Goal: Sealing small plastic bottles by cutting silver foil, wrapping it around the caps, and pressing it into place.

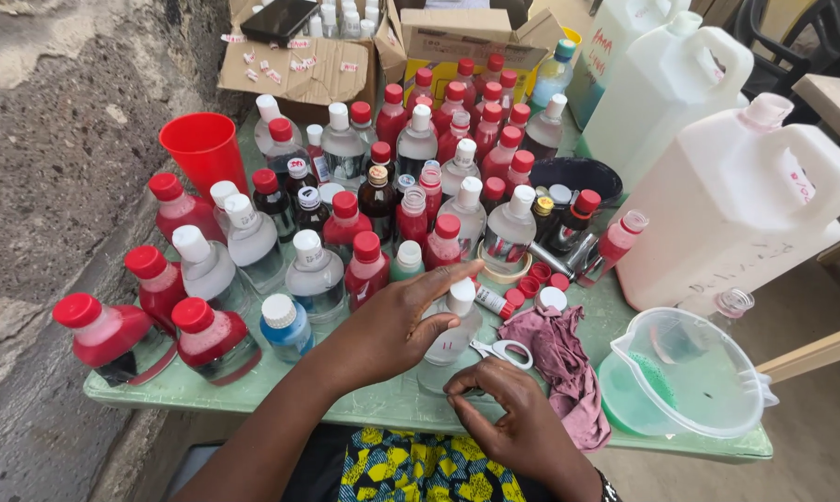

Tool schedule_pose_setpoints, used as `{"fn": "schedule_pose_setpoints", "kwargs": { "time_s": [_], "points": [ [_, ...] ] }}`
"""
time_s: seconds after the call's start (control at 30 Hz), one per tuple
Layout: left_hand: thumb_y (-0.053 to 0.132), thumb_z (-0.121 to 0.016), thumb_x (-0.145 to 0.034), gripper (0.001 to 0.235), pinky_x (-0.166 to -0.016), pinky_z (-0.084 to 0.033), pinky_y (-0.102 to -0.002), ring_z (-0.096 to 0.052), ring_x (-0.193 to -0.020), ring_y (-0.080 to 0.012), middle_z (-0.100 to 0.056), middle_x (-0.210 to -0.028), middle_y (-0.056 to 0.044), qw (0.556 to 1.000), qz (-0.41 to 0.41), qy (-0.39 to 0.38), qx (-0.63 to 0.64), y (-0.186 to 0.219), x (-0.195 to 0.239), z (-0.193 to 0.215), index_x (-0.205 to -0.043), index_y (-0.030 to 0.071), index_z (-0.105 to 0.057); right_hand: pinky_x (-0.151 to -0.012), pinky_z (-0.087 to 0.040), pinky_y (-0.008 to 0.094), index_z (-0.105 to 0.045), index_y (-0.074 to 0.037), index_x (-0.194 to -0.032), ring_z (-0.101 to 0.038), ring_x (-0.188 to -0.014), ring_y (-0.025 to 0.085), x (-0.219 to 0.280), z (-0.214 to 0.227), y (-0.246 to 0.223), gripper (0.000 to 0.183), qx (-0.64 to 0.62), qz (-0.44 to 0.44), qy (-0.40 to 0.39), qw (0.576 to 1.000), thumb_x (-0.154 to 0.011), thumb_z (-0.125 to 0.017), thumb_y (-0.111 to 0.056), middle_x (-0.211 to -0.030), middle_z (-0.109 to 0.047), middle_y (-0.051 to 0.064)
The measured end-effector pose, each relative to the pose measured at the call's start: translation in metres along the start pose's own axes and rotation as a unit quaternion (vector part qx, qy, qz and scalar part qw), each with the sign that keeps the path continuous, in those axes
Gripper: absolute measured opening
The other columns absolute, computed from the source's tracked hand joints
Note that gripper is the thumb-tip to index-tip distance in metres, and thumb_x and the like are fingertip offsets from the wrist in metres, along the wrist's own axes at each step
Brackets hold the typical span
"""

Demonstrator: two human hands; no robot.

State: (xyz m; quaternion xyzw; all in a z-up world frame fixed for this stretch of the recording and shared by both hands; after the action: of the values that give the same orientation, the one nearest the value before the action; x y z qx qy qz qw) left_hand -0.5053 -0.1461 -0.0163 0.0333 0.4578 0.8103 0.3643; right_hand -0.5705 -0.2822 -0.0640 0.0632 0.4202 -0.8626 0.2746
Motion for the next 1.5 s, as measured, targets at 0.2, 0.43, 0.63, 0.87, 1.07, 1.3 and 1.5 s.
{"fn": "schedule_pose_setpoints", "kwargs": {
  "time_s": [0.2,0.43,0.63,0.87,1.07,1.3,1.5],
  "points": [
    [0.023,-0.071,-0.095,0.072,-0.091,-0.057,-0.038,-0.066,-0.131,-0.0227,-0.067,-0.144,-0.009,0.995,0.017,0.096,-0.005,-0.003,0.017,0.004,-0.157,0.017,-0.036,-0.071,-0.056,0.032,-0.072,-0.013,-0.094,-0.073,-0.077,0.017,0.000,0.000,0.001,0.006,-0.004,0.017,0.006,1.000,-0.093,-0.069,-0.018,-0.087,-0.076,0.002],
    [0.041,-0.068,-0.094,0.040,-0.092,-0.050,-0.041,-0.066,-0.104,-0.0249,-0.072,-0.115,-0.005,0.978,-0.100,0.177,-0.039,0.018,0.060,-0.009,-0.120,0.011,-0.064,-0.071,-0.057,0.031,-0.072,-0.010,-0.093,-0.074,-0.076,0.016,0.000,0.005,-0.003,0.009,-0.040,0.043,0.029,0.998,-0.092,-0.070,-0.019,-0.087,-0.077,0.003],
    [0.031,-0.081,-0.087,0.025,-0.076,-0.046,-0.036,-0.058,-0.093,-0.0217,-0.068,-0.092,0.001,0.986,0.001,0.157,-0.058,-0.027,0.070,-0.034,-0.106,0.016,-0.072,-0.077,-0.054,0.031,-0.074,-0.010,-0.092,-0.072,-0.082,0.017,-0.002,0.004,0.006,0.011,-0.057,0.018,0.055,0.997,-0.092,-0.071,-0.021,-0.089,-0.077,0.003],
    [0.025,-0.082,-0.087,0.014,-0.065,-0.048,-0.035,-0.055,-0.068,-0.0167,-0.067,-0.082,0.003,0.966,0.047,0.243,-0.073,-0.043,0.066,-0.035,-0.089,0.015,-0.071,-0.066,-0.050,0.025,-0.075,-0.010,-0.086,-0.062,-0.072,0.010,0.000,0.001,0.028,0.008,-0.046,-0.068,0.165,0.983,-0.087,-0.079,-0.017,-0.079,-0.072,-0.001],
    [0.026,-0.084,-0.087,0.018,-0.057,-0.046,-0.035,-0.054,-0.062,-0.0164,-0.063,-0.077,0.002,0.959,0.071,0.260,-0.083,-0.049,0.063,-0.034,-0.085,0.015,-0.069,-0.064,-0.050,0.026,-0.075,-0.009,-0.087,-0.062,-0.071,0.010,0.003,-0.005,0.048,0.014,0.007,-0.107,0.198,0.974,-0.084,-0.083,-0.021,-0.081,-0.073,0.000],
    [0.026,-0.083,-0.087,0.018,-0.052,-0.050,-0.034,-0.063,-0.059,-0.0157,-0.067,-0.083,-0.001,0.956,0.108,0.262,-0.070,-0.062,0.065,-0.038,-0.086,0.014,-0.070,-0.063,-0.047,0.026,-0.070,-0.010,-0.082,-0.057,-0.068,0.009,0.004,-0.004,0.053,0.018,0.025,-0.103,0.211,0.972,-0.084,-0.084,-0.021,-0.075,-0.067,-0.002],
    [0.025,-0.085,-0.086,0.021,-0.051,-0.049,-0.030,-0.060,-0.057,-0.0121,-0.067,-0.083,0.000,0.954,0.086,0.284,-0.054,-0.058,0.065,-0.031,-0.082,0.013,-0.068,-0.060,-0.047,0.025,-0.070,-0.011,-0.082,-0.057,-0.066,0.008,0.005,-0.003,0.061,0.018,0.031,-0.123,0.217,0.968,-0.082,-0.085,-0.021,-0.077,-0.068,-0.003]
  ]
}}
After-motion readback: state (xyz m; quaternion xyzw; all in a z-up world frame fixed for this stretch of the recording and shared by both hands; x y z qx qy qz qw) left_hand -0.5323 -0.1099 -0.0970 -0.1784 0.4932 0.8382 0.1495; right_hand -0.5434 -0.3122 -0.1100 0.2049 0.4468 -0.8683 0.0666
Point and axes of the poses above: each hand's wrist, its own x-axis away from the middle knuckle, its own z-axis out of the back of the hand, y = z × x, the point moved 7 cm from there along -x, towards the middle knuckle
